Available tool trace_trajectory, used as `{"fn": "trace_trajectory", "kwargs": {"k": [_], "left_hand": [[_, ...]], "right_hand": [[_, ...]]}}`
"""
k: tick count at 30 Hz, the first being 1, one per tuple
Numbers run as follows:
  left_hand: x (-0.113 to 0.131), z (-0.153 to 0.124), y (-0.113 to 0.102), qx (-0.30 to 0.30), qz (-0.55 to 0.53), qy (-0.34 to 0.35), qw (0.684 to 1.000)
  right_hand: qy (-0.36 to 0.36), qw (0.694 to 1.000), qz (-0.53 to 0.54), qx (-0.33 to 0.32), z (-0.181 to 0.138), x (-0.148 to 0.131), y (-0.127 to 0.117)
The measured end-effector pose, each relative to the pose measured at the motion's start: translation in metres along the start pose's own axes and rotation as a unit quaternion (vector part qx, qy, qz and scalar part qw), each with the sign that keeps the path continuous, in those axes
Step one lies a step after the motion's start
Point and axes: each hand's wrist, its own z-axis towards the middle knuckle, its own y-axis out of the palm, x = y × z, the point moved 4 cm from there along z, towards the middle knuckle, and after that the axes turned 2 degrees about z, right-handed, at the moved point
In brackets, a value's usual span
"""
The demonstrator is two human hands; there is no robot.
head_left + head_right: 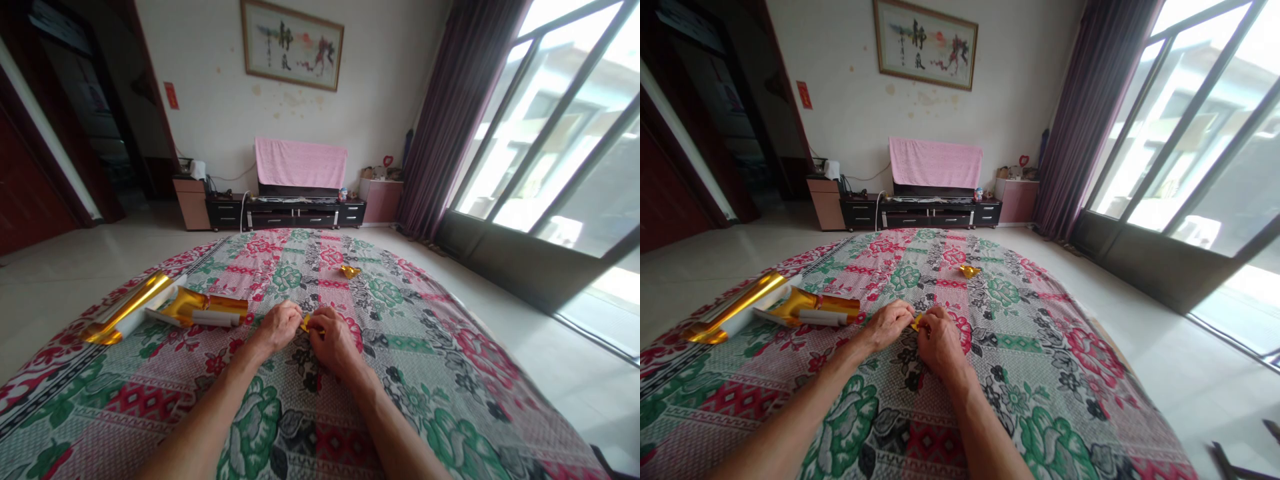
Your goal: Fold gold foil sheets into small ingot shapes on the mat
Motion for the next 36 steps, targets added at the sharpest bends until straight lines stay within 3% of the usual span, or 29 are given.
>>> {"fn": "trace_trajectory", "kwargs": {"k": [6,21,36], "left_hand": [[-0.0005,0.0002,-0.0045,-0.015,-0.015,-0.020,1.000],[0.0004,-0.0009,0.0018,0.062,-0.023,0.025,0.997],[0.0024,-0.0030,0.0016,0.037,-0.006,0.033,0.999]], "right_hand": [[-0.002,1.000,0.001,0.001,0.0002,-0.0017,-0.0008],[0.001,1.000,-0.001,0.003,0.0003,0.0008,0.0012],[0.019,1.000,-0.015,0.007,-0.0014,-0.0001,-0.0035]]}}
